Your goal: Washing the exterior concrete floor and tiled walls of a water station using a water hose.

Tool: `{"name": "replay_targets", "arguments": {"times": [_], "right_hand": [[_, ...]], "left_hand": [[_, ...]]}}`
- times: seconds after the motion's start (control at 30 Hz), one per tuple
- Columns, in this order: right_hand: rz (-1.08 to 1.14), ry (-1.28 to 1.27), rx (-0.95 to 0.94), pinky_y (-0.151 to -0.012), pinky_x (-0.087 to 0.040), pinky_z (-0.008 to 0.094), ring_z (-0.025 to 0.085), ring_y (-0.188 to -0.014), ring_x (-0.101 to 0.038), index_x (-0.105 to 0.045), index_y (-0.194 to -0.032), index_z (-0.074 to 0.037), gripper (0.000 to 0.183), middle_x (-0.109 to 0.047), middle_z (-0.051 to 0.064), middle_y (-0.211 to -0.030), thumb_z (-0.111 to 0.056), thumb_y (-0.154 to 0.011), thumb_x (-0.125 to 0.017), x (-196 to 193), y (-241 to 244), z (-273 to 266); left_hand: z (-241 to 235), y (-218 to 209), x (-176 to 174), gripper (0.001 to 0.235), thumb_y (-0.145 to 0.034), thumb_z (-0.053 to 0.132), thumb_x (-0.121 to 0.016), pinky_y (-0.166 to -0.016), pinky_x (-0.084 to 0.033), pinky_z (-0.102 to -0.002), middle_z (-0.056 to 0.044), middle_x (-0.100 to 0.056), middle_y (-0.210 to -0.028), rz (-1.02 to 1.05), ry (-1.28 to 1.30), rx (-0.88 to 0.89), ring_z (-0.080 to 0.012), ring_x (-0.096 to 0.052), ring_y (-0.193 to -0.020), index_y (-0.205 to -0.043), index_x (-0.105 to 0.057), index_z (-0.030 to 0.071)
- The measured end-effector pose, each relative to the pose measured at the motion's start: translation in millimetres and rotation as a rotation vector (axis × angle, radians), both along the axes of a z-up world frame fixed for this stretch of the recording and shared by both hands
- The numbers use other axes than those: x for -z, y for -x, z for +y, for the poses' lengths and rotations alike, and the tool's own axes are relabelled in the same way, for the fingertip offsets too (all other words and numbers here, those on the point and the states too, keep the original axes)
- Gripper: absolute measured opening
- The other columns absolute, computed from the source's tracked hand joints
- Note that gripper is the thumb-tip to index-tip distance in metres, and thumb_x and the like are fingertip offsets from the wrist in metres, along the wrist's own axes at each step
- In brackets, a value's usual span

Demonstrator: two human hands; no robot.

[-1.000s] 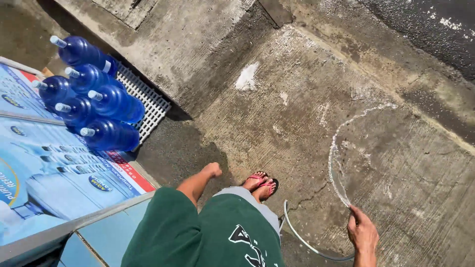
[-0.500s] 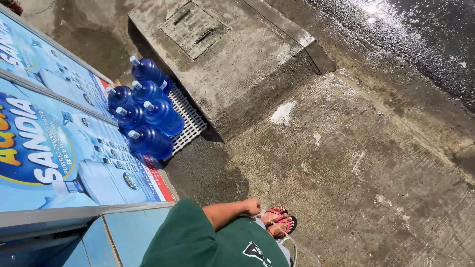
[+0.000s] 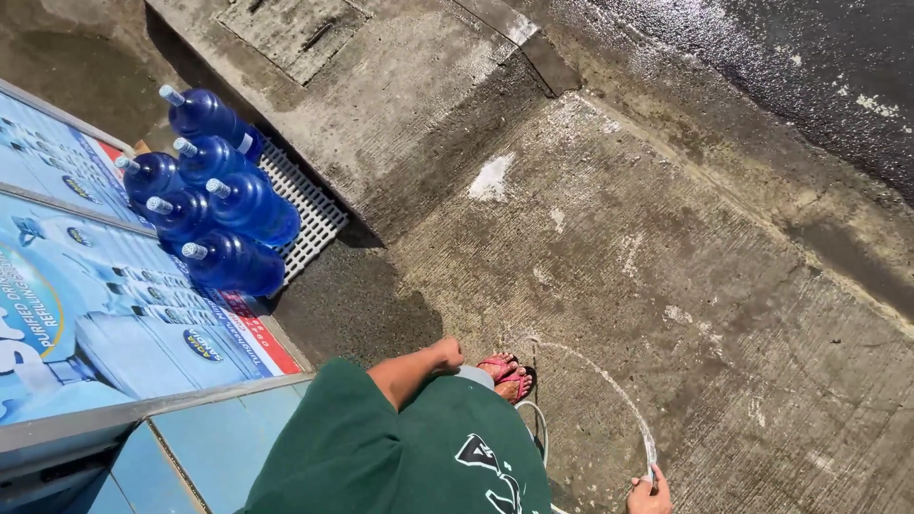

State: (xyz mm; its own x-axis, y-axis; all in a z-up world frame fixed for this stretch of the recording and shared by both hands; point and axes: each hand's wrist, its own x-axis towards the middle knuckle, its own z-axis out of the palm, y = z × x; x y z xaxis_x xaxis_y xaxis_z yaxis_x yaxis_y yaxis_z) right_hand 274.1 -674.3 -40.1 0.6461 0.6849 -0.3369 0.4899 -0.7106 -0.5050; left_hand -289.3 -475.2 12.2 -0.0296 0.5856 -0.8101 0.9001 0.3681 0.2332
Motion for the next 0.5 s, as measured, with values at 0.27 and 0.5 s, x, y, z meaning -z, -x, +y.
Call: {"name": "replay_targets", "arguments": {"times": [0.27,0.5], "right_hand": [[0.132,-0.216,0.043,-0.101,-0.057,0.053,0.038,-0.109,-0.078,-0.081,-0.148,-0.039,0.04,-0.084,0.008,-0.1,-0.022,-0.117,-0.062,-32,32,117],[0.351,-0.323,-0.291,-0.108,-0.059,0.056,0.045,-0.122,-0.076,-0.087,-0.136,-0.035,0.037,-0.085,0.013,-0.127,-0.026,-0.106,-0.066,-122,166,231]], "left_hand": [[17,-44,0,0.04,-0.093,0.042,-0.066,-0.111,-0.064,-0.055,-0.013,-0.087,-0.127,-0.07,0.006,0.148,-0.0374,-0.078,-0.132,-0.118,-0.09,0.023],[18,-23,20,0.044,-0.099,0.036,-0.061,-0.119,-0.058,-0.058,-0.02,-0.084,-0.137,-0.156,-0.055,0.044,-0.0458,-0.071,-0.141,-0.128,-0.087,0.017]]}}
